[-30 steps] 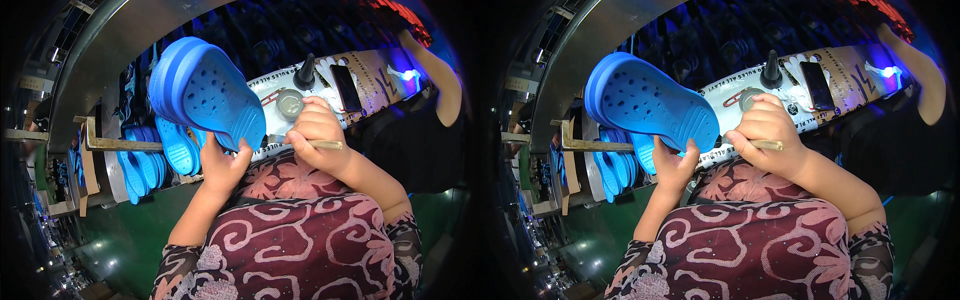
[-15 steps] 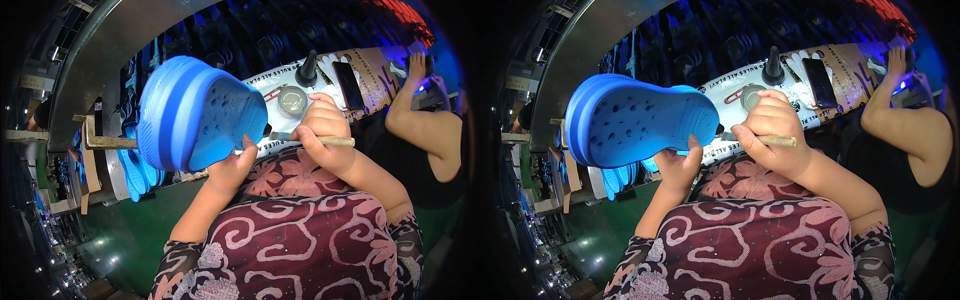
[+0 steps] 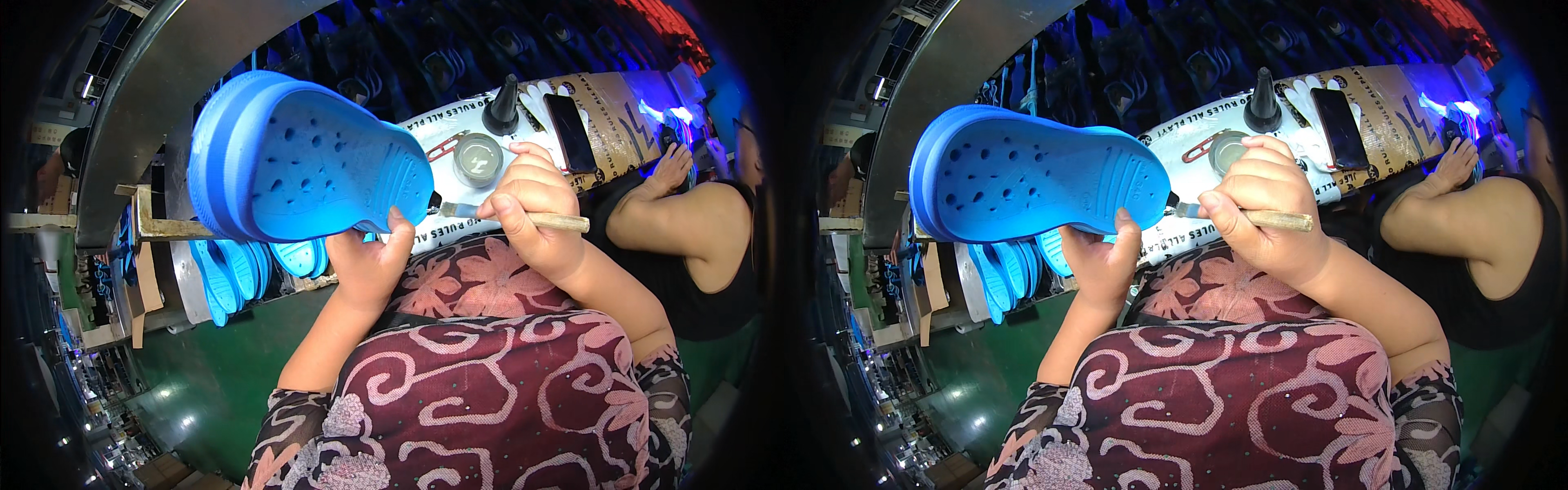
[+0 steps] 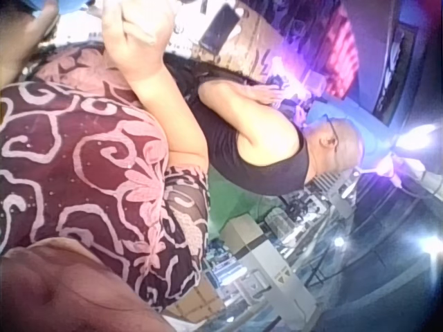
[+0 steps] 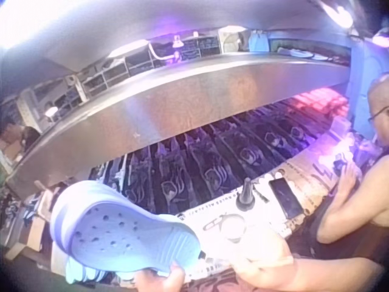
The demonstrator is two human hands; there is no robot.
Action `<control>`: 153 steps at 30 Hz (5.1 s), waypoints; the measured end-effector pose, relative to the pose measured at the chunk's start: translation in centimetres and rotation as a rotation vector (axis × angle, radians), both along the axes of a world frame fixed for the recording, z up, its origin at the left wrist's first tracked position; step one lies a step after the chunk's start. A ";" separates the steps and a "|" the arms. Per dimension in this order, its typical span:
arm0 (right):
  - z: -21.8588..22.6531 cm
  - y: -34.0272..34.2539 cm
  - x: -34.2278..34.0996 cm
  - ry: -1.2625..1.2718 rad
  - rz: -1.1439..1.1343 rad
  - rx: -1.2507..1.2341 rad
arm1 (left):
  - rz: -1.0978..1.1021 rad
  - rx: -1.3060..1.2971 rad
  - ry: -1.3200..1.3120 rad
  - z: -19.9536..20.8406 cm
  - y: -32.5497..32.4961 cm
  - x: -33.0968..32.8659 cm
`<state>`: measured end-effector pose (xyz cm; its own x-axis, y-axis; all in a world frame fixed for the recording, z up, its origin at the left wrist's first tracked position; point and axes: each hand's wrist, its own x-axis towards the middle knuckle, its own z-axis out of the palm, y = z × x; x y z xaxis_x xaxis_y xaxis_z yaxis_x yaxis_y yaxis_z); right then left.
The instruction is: The person picks up shoe soles, applies adhesive onto them using a brush, and places the soles onto an upper conveyor belt.
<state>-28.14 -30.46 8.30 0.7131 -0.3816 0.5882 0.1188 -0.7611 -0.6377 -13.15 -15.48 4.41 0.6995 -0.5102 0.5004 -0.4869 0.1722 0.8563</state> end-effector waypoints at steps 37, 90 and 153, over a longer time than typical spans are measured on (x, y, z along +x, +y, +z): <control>-2.7 -6.1 -11.3 -0.073 -0.452 0.169 | -0.990 -0.115 0.906 27.2 -35.1 -7.6; -3.8 -4.4 -6.6 -0.174 -0.223 0.798 | 0.313 1.259 -0.149 -6.7 9.9 8.0; 16.3 -66.3 -19.0 -0.450 -1.582 0.198 | -0.412 0.147 0.463 26.8 -31.3 9.1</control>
<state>-47.17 -96.79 24.63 -0.6319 -0.6059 0.4833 -0.4538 -0.2162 -0.8645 -4.07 -46.78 31.23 0.5582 -0.8239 0.0979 0.0203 0.1316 0.9911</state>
